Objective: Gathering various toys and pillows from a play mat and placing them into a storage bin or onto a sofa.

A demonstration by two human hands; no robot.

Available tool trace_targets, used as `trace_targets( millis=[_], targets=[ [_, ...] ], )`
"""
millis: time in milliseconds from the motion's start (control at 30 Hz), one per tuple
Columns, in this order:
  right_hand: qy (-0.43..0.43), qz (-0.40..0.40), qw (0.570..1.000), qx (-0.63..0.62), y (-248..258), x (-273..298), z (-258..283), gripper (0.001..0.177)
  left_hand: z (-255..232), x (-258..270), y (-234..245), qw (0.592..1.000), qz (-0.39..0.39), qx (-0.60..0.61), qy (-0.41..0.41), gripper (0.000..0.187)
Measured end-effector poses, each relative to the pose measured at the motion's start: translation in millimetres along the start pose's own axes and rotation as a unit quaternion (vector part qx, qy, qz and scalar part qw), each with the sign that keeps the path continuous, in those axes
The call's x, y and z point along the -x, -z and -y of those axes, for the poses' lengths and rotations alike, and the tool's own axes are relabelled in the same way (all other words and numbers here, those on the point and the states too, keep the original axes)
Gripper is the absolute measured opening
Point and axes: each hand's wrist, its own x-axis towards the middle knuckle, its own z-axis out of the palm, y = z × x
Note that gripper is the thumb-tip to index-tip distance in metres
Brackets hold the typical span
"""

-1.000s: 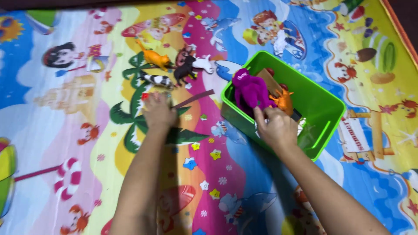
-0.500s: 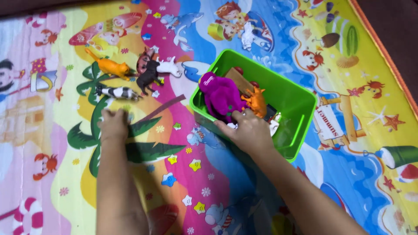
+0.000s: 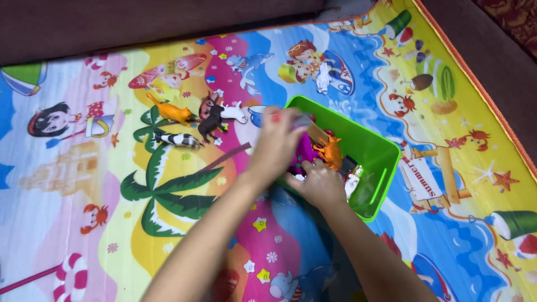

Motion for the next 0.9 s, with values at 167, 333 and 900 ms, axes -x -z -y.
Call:
trace_targets(
  millis=[167,333,900],
  targets=[
    [-0.028,0.031,0.997,-0.070,-3,-5,-7,0.058,-23,-24,-62,0.991,0.078,-0.101,0.037,0.043],
    [-0.034,0.061,0.995,-0.072,4,1,-5,0.059,-25,-30,-62,0.911,0.314,-0.173,0.206,0.059],
    [0.094,-0.063,0.990,-0.079,7,7,-3,0.041,297,73,98,0.769,0.146,-0.557,0.279,0.056]
  ],
)
